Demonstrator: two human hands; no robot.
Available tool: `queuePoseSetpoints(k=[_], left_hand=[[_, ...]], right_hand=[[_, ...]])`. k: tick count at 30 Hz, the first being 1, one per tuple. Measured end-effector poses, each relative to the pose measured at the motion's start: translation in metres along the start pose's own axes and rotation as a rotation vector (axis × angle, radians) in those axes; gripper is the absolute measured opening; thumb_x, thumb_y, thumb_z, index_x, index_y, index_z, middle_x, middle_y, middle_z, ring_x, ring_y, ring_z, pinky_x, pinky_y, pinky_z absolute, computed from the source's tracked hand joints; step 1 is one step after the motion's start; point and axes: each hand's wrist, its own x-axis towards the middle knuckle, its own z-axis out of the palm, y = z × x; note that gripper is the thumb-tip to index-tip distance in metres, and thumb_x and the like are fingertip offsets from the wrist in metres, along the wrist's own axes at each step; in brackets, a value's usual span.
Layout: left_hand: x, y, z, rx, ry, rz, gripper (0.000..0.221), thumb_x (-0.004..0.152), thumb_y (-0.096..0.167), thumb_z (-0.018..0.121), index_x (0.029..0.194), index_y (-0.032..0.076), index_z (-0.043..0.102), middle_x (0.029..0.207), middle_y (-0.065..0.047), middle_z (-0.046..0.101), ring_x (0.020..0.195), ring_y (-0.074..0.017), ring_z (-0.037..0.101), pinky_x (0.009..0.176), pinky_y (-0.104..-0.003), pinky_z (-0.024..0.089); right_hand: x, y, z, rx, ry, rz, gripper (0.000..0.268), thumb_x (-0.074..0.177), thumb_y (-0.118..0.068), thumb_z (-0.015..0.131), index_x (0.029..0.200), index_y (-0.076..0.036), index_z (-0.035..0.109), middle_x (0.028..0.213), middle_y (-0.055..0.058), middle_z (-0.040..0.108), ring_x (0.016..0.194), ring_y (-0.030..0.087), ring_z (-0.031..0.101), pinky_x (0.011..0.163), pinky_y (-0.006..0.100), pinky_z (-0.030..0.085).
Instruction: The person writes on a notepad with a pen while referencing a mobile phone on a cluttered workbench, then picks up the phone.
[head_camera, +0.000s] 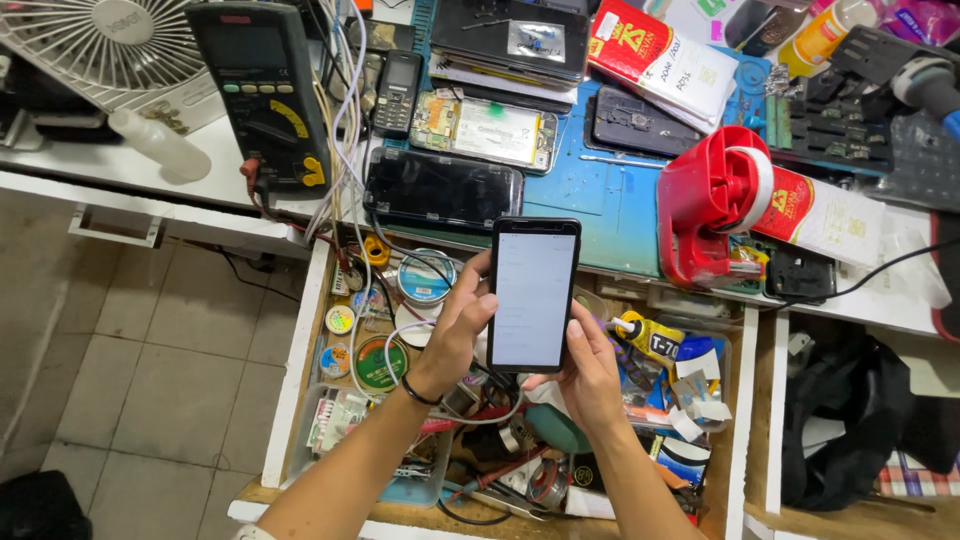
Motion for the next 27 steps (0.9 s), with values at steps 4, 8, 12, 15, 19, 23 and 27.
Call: queuePoseSetpoints(k=[4,8,12,15,19,23,27], left_hand=[[-0.007,0.021,0.005,0.054,0.080,0.088,0.076,0.098,0.043,0.049,0.160,0.009,0.023,0.140,-0.016,0.049,0.118,-0.0197,0.054,0.102,-0.038,0.050],[-0.005,0.040,0.006,0.135,0.204,0.134,0.066,0.097,0.037,0.055,0.155,0.009,0.038,0.115,-0.010,0.063,0.099,-0.0117,0.058,0.087,-0.029,0.050],[0.001,0.039,0.003,0.047,0.160,0.126,0.079,0.091,0.044,0.063,0.156,0.007,0.035,0.140,-0.021,0.054,0.122,-0.0291,0.058,0.105,-0.048,0.047],[-0.002,0.014,0.009,-0.409,0.096,-0.071,0.079,0.099,0.064,0.032,0.156,0.011,0.040,0.135,-0.017,0.061,0.116,-0.0270,0.063,0.099,-0.042,0.051],[-0.008,0.042,0.034,-0.642,0.077,-0.202,0.082,0.097,0.076,0.033,0.136,0.010,0.062,0.115,-0.012,0.072,0.102,-0.0208,0.071,0.093,-0.038,0.058],[-0.005,0.026,0.025,-0.775,-0.037,-0.235,0.099,0.090,0.086,0.028,0.135,0.004,0.060,0.110,-0.025,0.069,0.099,-0.0329,0.073,0.091,-0.046,0.060],[-0.001,0.021,0.027,-0.708,-0.041,-0.137,0.097,0.091,0.084,0.026,0.132,0.003,0.062,0.104,-0.023,0.071,0.091,-0.0297,0.075,0.083,-0.041,0.062]], right_hand=[[-0.006,-0.002,0.013,-0.095,-0.058,0.006,0.049,0.107,-0.020,0.041,0.151,0.000,0.041,0.103,0.029,0.074,0.075,0.037,0.079,0.050,0.046,0.071],[-0.010,0.000,0.020,-0.151,-0.087,0.015,0.048,0.106,-0.018,0.041,0.150,0.001,0.042,0.101,0.027,0.076,0.072,0.035,0.080,0.050,0.043,0.071],[-0.011,-0.007,0.025,-0.171,-0.077,0.002,0.047,0.107,-0.018,0.040,0.149,0.001,0.042,0.100,0.028,0.076,0.074,0.035,0.080,0.051,0.042,0.072],[-0.010,-0.005,0.019,-0.122,-0.075,0.037,0.047,0.106,-0.021,0.041,0.147,0.002,0.044,0.094,0.028,0.076,0.066,0.035,0.079,0.047,0.042,0.070],[-0.012,-0.004,0.025,-0.097,-0.077,0.067,0.046,0.106,-0.021,0.042,0.145,0.003,0.047,0.091,0.029,0.075,0.064,0.036,0.079,0.045,0.043,0.070],[-0.014,-0.003,0.031,-0.065,-0.077,0.122,0.047,0.106,-0.022,0.044,0.145,0.004,0.047,0.091,0.028,0.075,0.063,0.037,0.078,0.044,0.044,0.069],[-0.015,-0.004,0.036,-0.047,-0.061,0.161,0.046,0.105,-0.022,0.045,0.143,0.004,0.049,0.090,0.026,0.075,0.062,0.034,0.078,0.043,0.042,0.068]])
